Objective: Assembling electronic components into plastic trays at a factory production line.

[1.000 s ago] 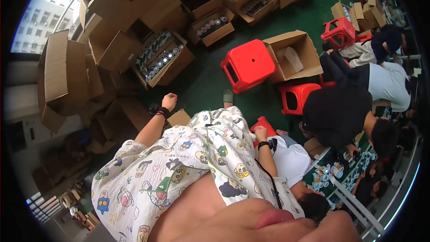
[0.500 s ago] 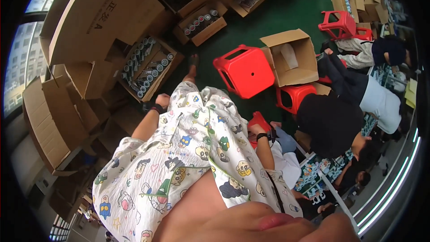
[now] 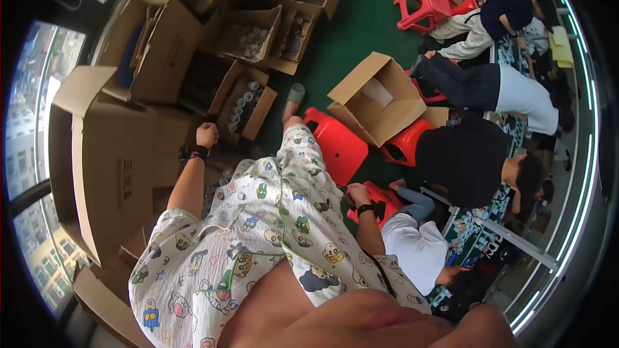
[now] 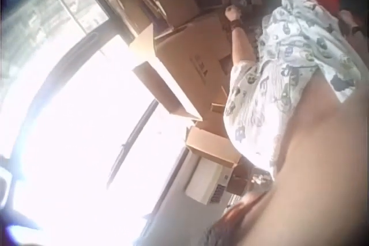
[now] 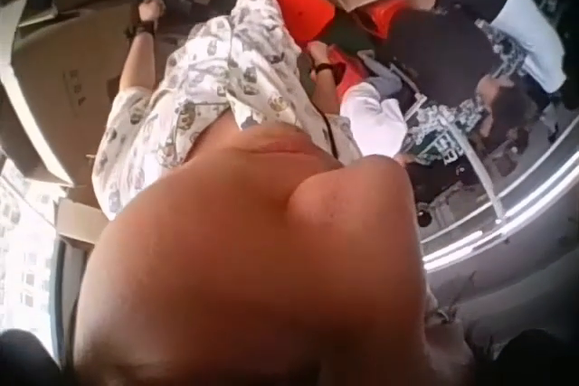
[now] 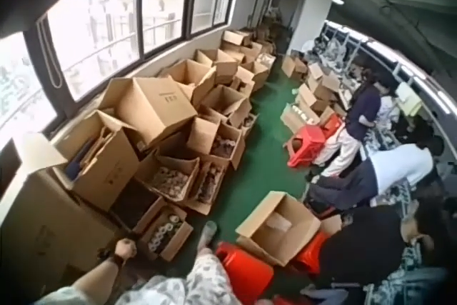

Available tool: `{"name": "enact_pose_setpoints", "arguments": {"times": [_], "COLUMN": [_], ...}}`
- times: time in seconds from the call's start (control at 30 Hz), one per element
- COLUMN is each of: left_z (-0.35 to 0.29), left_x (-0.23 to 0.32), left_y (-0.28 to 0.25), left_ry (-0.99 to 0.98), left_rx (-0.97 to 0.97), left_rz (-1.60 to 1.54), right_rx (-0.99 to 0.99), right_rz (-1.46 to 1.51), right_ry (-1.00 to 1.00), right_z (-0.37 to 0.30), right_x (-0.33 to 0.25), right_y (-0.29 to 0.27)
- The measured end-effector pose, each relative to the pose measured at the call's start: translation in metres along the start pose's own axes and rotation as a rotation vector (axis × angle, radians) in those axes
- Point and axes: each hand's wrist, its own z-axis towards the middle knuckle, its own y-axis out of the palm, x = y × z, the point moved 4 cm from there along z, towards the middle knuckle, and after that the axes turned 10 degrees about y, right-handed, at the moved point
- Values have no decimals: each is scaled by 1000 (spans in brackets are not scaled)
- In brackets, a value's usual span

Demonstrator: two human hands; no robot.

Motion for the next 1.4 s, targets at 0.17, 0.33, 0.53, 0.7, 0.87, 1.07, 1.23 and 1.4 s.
{"name": "enact_pose_setpoints", "arguments": {"times": [0.17,0.33,0.53,0.7,0.87,1.07,1.23,1.4], "left_z": [62,124,241,368,496,497,526,707], "left_x": [-39,44,262,348,307,387,550,608], "left_y": [131,256,389,467,520,723,879,1010], "left_ry": [72,624,189,194,206,1232,1157,604], "left_rx": [-503,-785,-632,-534,-1382,-1102,-1279,-1110], "left_rz": [437,863,410,224,60,1724,1460,1115], "right_rx": [257,331,484,747,641,307,639,669], "right_rz": [551,689,596,185,-507,-509,401,244], "right_ry": [-79,-168,-318,-312,-218,28,53,-71], "right_z": [31,79,130,172,226,240,252,338], "right_x": [-110,-219,-338,-403,-398,-532,-684,-798], "right_y": [-20,-100,-214,-279,-269,-365,-471,-518]}}
